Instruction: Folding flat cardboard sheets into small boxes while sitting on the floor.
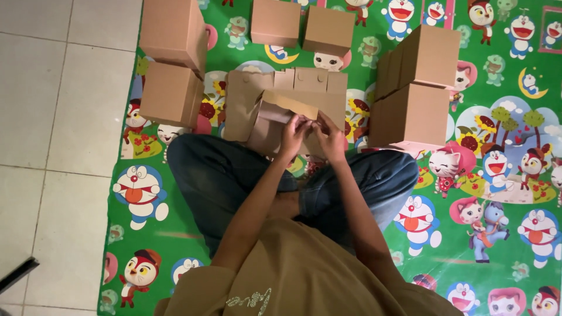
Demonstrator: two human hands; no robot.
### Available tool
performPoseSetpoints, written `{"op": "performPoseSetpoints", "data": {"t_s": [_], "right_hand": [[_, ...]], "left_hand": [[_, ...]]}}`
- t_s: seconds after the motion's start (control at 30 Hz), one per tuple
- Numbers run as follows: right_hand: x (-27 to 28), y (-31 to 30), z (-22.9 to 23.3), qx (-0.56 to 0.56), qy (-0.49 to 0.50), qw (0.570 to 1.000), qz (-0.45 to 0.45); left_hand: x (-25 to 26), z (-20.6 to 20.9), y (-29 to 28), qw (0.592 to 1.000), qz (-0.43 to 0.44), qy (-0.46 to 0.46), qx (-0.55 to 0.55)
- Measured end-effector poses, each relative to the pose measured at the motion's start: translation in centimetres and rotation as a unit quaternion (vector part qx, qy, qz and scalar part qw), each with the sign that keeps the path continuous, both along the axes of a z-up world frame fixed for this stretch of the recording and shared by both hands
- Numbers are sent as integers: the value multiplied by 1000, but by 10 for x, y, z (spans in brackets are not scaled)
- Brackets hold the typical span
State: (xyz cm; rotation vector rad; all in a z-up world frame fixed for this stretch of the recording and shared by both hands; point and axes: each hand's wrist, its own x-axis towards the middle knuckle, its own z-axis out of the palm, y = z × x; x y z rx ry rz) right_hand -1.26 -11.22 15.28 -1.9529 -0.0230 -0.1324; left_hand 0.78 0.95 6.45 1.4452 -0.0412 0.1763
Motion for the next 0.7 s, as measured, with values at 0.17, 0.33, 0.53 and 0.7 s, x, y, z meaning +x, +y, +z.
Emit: {"op": "performPoseSetpoints", "data": {"t_s": [0.17, 0.33, 0.53, 0.7], "right_hand": [[-5, 16, -9, -184, -85, 974, -98], [-3, 24, -9, -209, -103, 962, -143], [13, 20, -22, -221, -99, 948, -207], [29, 22, -14, -218, -99, 947, -216]], "left_hand": [[1, 1, -12, 995, 10, 51, -81], [-1, -15, -21, 995, 64, 60, -51], [-27, -4, -12, 994, 34, 90, -46], [-56, 83, 50, 994, 62, 13, 91]]}}
